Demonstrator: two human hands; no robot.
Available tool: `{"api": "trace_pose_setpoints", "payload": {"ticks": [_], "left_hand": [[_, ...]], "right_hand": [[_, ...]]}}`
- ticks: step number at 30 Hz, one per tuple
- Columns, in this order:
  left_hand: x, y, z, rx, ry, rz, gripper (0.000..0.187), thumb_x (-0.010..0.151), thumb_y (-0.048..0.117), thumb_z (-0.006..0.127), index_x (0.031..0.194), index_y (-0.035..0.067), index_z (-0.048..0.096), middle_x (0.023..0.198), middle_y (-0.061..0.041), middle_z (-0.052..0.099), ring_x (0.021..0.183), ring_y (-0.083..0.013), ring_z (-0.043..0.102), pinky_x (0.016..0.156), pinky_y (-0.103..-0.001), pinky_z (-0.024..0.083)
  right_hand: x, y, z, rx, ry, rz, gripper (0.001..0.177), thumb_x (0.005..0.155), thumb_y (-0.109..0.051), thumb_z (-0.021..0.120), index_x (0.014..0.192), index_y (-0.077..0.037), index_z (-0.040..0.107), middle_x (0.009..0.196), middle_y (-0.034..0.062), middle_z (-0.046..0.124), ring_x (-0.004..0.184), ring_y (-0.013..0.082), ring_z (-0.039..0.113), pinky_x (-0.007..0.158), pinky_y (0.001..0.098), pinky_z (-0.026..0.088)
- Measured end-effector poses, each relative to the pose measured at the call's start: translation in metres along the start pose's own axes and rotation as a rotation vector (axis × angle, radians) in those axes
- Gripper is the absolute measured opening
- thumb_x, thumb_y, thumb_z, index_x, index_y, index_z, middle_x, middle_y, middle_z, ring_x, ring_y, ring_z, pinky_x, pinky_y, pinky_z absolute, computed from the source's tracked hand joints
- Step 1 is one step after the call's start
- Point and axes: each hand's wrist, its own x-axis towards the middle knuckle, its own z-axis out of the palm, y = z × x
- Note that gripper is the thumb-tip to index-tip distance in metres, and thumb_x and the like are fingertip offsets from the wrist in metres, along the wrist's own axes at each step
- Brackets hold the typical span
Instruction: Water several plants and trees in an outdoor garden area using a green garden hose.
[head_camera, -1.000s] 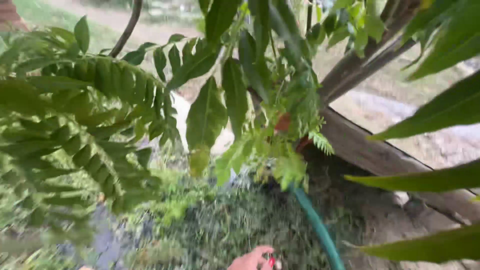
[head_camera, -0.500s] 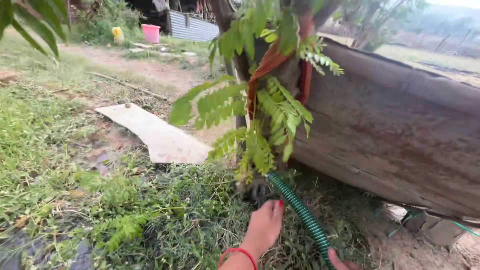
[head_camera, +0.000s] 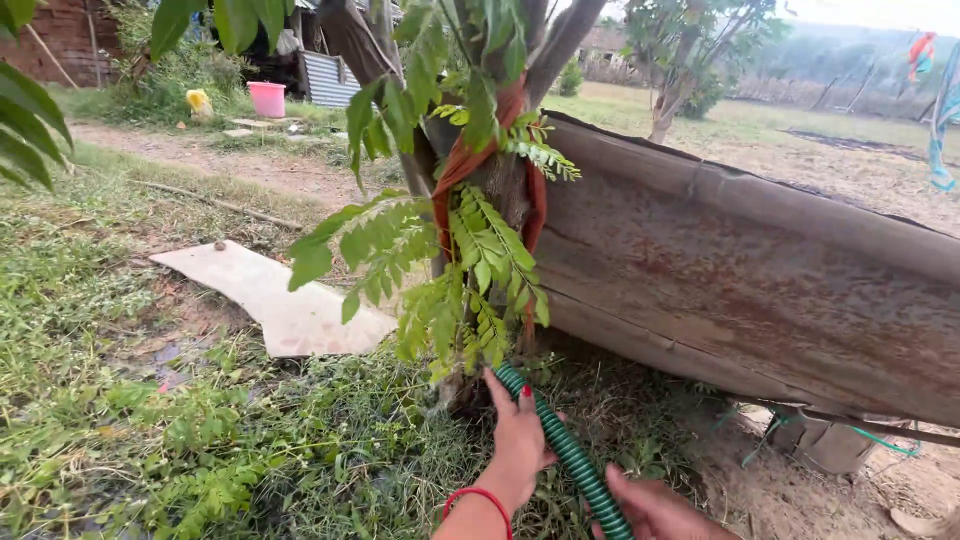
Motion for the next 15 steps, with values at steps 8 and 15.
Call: {"api": "trace_pose_setpoints", "payload": {"ticks": [8, 15], "left_hand": [[0.012, -0.015, -0.005, 0.138, -0.018, 0.061, 0.072, 0.109, 0.039, 0.036, 0.158, 0.054, -0.015, 0.137, -0.014, 0.061, 0.092, -0.0317, 0.062, 0.066, -0.045, 0.052], [0.027, -0.032, -0.022, -0.076, -0.084, 0.028, 0.072, 0.105, 0.039, 0.033, 0.155, 0.056, -0.015, 0.163, -0.008, 0.035, 0.126, -0.0346, 0.050, 0.078, -0.058, 0.049]], "right_hand": [[-0.069, -0.082, 0.153, -0.278, -0.035, 0.071, 0.074, 0.091, -0.075, 0.034, 0.111, -0.008, 0.059, 0.062, 0.0109, 0.060, 0.044, 0.0209, 0.055, 0.043, 0.0362, 0.049], [-0.060, -0.064, 0.172, -0.473, 0.080, -0.064, 0.073, 0.098, -0.070, 0.037, 0.107, -0.002, 0.063, 0.057, 0.0068, 0.051, 0.039, 0.0173, 0.048, 0.039, 0.0350, 0.044]]}}
